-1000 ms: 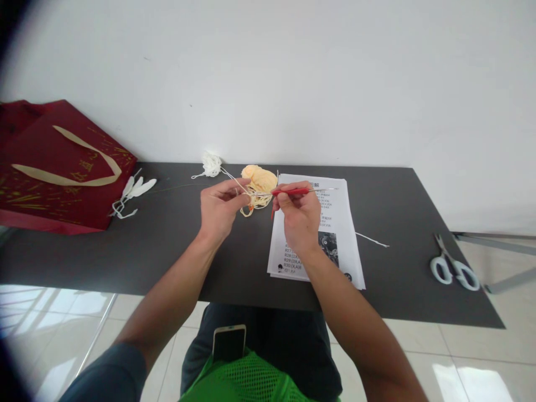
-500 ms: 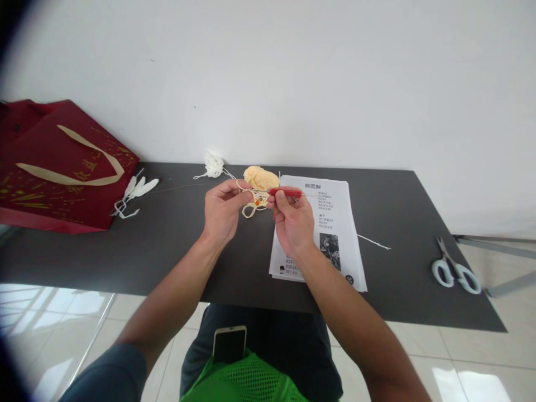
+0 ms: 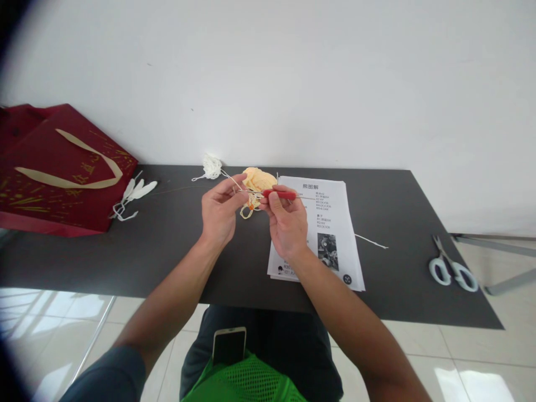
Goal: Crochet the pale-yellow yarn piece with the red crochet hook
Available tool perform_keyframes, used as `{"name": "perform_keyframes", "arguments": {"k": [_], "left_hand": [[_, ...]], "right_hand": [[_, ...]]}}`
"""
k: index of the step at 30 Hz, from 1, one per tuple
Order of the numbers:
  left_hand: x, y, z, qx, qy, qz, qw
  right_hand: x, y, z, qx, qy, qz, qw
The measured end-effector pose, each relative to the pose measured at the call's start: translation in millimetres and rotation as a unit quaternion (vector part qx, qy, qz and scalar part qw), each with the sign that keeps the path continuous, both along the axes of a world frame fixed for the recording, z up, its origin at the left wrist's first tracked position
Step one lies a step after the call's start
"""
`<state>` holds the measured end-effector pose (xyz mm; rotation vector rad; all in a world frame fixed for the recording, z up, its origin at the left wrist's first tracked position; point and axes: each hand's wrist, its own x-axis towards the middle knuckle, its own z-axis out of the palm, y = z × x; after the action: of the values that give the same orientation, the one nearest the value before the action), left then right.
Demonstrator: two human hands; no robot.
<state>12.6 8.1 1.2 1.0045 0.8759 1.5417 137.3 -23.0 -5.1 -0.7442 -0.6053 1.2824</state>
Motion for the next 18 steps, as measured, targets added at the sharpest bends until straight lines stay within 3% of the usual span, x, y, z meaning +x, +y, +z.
{"name": "perform_keyframes", "arguments": {"k": [9, 12, 18], "left_hand": [[0.9, 0.6, -2.9, -0.009, 0.029, -0.016, 0.999], [2.1, 0.1, -0.9, -0.028, 0.009, -0.026, 0.999], [4.3, -1.0, 0.5, -0.087, -0.085, -0.051, 0.991]], "right_hand": [[-0.2, 0.1, -1.1, 0.041, -0.033, -0.007, 0.999], [-1.0, -3.0, -1.2, 0.055, -0.087, -0.034, 0.994], [-3.3, -14.0, -3.4, 0.109, -0.303, -0.128, 0.938]]}}
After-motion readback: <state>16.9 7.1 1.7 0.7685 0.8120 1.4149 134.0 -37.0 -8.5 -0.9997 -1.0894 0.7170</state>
